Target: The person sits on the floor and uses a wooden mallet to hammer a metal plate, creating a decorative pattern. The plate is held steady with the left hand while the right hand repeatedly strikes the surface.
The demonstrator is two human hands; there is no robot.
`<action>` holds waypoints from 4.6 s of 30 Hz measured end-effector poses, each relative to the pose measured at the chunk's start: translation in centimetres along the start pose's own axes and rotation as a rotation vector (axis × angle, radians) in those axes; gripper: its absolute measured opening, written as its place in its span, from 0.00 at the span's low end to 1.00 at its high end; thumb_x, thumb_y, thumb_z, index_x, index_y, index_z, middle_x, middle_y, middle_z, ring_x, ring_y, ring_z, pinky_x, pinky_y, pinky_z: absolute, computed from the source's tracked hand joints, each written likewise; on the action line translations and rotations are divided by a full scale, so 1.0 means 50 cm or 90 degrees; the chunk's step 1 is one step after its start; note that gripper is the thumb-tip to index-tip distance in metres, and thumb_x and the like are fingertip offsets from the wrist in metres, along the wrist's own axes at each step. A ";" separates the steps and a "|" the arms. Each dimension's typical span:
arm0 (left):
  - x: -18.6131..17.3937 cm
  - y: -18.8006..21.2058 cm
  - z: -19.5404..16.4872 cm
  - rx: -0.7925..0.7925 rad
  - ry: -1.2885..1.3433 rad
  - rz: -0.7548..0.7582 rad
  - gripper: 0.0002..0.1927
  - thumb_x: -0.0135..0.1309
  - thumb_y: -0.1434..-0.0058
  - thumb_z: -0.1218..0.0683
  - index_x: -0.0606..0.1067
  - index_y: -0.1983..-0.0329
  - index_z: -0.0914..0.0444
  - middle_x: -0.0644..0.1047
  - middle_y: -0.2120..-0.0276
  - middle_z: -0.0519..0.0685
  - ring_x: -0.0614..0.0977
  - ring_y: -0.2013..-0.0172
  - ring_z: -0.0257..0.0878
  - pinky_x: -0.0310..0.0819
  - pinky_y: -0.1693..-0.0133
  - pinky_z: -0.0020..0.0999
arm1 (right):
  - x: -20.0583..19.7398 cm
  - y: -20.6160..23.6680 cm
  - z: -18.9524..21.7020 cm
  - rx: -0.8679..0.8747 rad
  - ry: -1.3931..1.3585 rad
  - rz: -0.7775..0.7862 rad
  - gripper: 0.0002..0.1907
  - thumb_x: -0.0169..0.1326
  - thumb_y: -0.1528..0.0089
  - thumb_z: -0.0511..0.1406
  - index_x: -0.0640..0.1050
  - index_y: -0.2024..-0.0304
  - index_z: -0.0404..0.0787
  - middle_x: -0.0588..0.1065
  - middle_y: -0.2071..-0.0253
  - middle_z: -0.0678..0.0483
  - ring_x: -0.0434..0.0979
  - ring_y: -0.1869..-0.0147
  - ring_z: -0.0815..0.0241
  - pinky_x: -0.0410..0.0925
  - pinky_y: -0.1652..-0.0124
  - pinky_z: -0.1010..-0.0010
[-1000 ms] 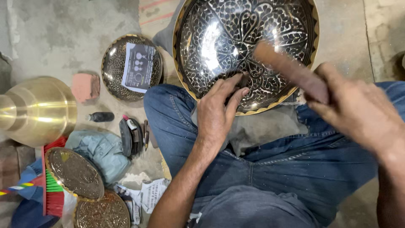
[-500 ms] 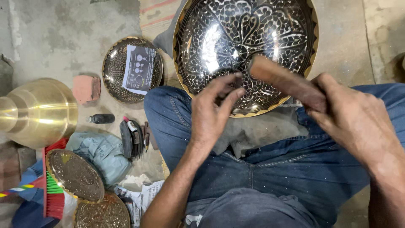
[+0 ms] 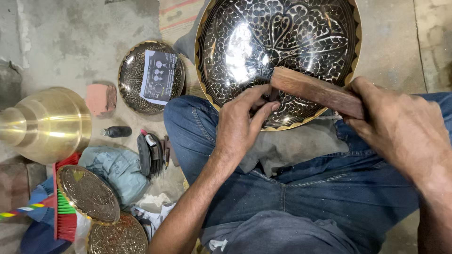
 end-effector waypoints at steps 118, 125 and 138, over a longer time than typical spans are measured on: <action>-0.010 -0.021 0.007 0.009 0.009 0.067 0.18 0.62 0.37 0.53 0.78 0.46 0.64 0.84 0.55 0.51 0.88 0.59 0.38 0.82 0.58 0.35 | 0.046 -0.035 -0.065 -0.044 0.062 0.085 0.25 0.63 0.37 0.44 0.71 0.39 0.53 0.83 0.66 0.55 0.83 0.73 0.64 0.75 0.72 0.72; -0.010 -0.018 0.002 0.046 -0.005 0.063 0.18 0.63 0.37 0.53 0.78 0.46 0.64 0.83 0.53 0.52 0.87 0.58 0.39 0.82 0.56 0.37 | 0.044 -0.022 -0.053 -0.087 -0.191 -0.026 0.29 0.61 0.35 0.44 0.66 0.35 0.48 0.81 0.65 0.52 0.83 0.70 0.60 0.75 0.67 0.67; -0.013 -0.018 0.003 0.009 0.023 0.074 0.18 0.60 0.37 0.51 0.79 0.45 0.62 0.84 0.54 0.50 0.88 0.58 0.38 0.82 0.60 0.36 | 0.021 -0.010 -0.062 -0.035 -0.272 -0.113 0.20 0.58 0.36 0.38 0.71 0.45 0.39 0.79 0.66 0.44 0.83 0.64 0.48 0.75 0.60 0.55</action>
Point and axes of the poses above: each hand's wrist, its own y-axis away from the middle knuckle, its own x-axis out of the palm, z = x × y, the point moved 6 cm from there along -y, towards the middle knuckle
